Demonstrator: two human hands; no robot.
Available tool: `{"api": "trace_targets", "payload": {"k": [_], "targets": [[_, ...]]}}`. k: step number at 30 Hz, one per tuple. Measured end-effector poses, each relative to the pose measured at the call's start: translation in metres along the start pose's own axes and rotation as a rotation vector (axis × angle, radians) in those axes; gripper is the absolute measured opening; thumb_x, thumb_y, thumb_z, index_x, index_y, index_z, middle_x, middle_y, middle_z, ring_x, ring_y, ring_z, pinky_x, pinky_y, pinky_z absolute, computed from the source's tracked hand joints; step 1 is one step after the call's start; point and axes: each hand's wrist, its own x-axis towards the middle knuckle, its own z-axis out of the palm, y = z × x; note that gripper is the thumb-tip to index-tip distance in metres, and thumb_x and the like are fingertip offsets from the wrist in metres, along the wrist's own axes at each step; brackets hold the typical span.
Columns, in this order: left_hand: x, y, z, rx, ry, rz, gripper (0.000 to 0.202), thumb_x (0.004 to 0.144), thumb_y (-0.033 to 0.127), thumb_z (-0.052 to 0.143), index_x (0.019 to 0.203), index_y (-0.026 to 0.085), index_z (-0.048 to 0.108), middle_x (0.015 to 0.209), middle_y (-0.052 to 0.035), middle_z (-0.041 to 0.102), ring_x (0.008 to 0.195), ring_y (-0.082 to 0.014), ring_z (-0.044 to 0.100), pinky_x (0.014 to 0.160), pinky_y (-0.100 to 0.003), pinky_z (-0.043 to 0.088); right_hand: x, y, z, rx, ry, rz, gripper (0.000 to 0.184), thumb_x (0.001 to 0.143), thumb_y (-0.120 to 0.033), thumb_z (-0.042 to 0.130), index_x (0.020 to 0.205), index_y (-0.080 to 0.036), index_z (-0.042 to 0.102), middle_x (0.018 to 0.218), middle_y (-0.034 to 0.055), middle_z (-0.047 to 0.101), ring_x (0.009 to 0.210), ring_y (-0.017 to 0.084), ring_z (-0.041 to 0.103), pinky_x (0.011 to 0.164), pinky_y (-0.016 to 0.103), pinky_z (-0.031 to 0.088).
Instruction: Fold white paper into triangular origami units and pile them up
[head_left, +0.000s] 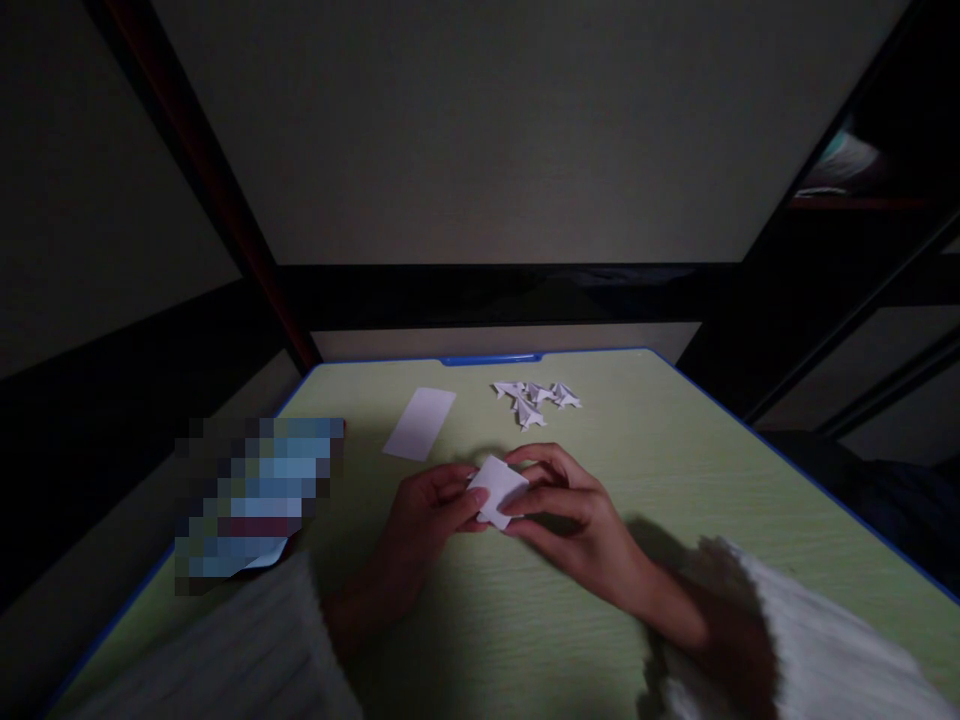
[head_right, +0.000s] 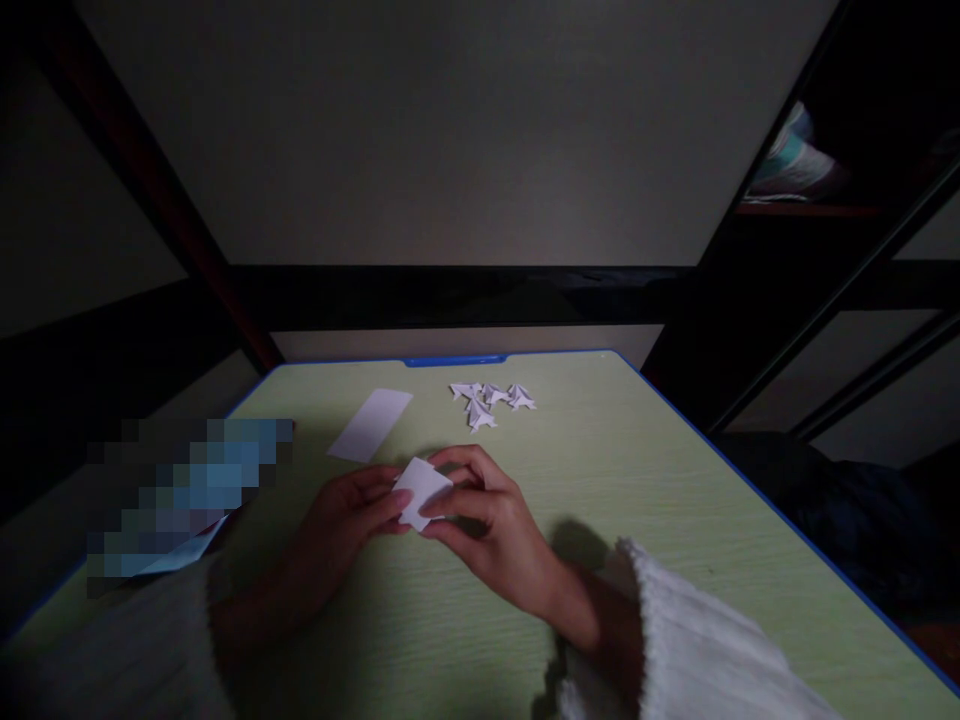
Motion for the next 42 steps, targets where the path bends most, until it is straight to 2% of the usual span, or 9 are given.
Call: {"api": "trace_targets", "payload": {"k": [5,12,20,25,30,34,37,39,42], "targets": [[0.0,-0.002,0.0,0.047,0.003,0.028,0.026,0.053,0.017,0.068,0.075,0.01,0.057,0.057,0.0002,0.066,0.049,-0.011,0.057,0.049,-0.019,0.044,0.001,-0.002,0.001,0.035,0.008,0.069,0.008,0.067,-0.014,0.061,0.072,-0.018,0.066,0.103,0.0063,0.046,0.085,0.015,0.051,0.075,0.03,0.044],[0.0,-0.003,0.0,0.103,-0.027,0.1,0.028,0.056,0.015,0.064,0.082,0.011,0.055,0.046,0.0031,0.063,0.045,-0.0111,0.058,0.047,-0.018,0.043,0.006,-0.002,0.007,0.215,0.054,0.257,0.005,0.065,-0.014,0.063,0.064,-0.018,0.067,0.099,0.006,0.049,0.095,0.017,0.048,0.073,0.027,0.043],[-0.002,-0.005,0.002,0.091,-0.079,0.098,0.034,0.058,0.015,0.064,0.089,0.011,0.05,0.05,0.0009,0.066,0.052,-0.0148,0.063,0.052,-0.02,0.045,0.008,-0.001,0.01,0.298,0.187,0.453,0.008,0.06,-0.011,0.063,0.053,-0.014,0.063,0.092,0.0059,0.048,0.082,0.015,0.051,0.061,0.024,0.042],[-0.001,-0.004,0.002,0.129,-0.105,0.088,0.037,0.058,0.016,0.064,0.092,0.012,0.049,0.055,-0.0009,0.067,0.056,-0.0157,0.063,0.052,-0.021,0.044,0.007,-0.002,0.011,0.265,0.229,0.482,0.007,0.06,-0.013,0.062,0.052,-0.013,0.062,0.089,0.0047,0.046,0.074,0.012,0.05,0.058,0.023,0.04],[-0.002,-0.002,0.005,0.195,-0.076,0.069,0.043,0.054,0.015,0.067,0.092,0.013,0.048,0.055,-0.0003,0.067,0.053,-0.016,0.062,0.048,-0.02,0.042,0.007,0.0,0.012,0.277,0.233,0.494,0.006,0.059,-0.013,0.062,0.052,-0.013,0.062,0.085,0.0039,0.045,0.072,0.012,0.049,0.059,0.025,0.039],[0.0,-0.004,0.003,0.145,-0.066,0.083,0.045,0.055,0.016,0.067,0.095,0.014,0.045,0.057,-0.0009,0.068,0.056,-0.017,0.063,0.052,-0.023,0.045,0.009,0.003,0.01,0.35,0.229,0.469,0.006,0.059,-0.015,0.062,0.054,-0.014,0.06,0.085,0.0036,0.048,0.078,0.014,0.049,0.065,0.026,0.038],[0.001,-0.006,-0.001,0.112,-0.05,0.091,0.047,0.055,0.016,0.066,0.097,0.014,0.044,0.059,-0.0014,0.068,0.056,-0.0174,0.063,0.053,-0.023,0.046,0.01,0.003,0.007,0.438,0.25,0.491,0.006,0.063,-0.019,0.06,0.062,-0.015,0.056,0.079,0.0018,0.05,0.068,0.011,0.048,0.06,0.024,0.036],[0.001,-0.006,-0.003,0.094,-0.053,0.094,0.047,0.056,0.016,0.066,0.098,0.014,0.044,0.06,-0.0018,0.068,0.056,-0.0174,0.064,0.054,-0.023,0.046,0.011,0.002,0.005,0.467,0.213,0.541,0.009,0.066,-0.022,0.058,0.067,-0.015,0.052,0.066,-0.0016,0.048,0.058,0.009,0.044,0.053,0.022,0.033],[-0.001,-0.005,-0.005,0.078,-0.07,0.107,0.046,0.057,0.015,0.066,0.098,0.014,0.044,0.062,-0.0022,0.068,0.055,-0.016,0.063,0.054,-0.022,0.046,0.011,-0.002,0.003,0.43,0.049,0.571,0.018,0.065,-0.026,0.059,0.063,-0.015,0.045,0.057,-0.0042,0.042,0.053,0.008,0.038,0.048,0.021,0.027]]}}
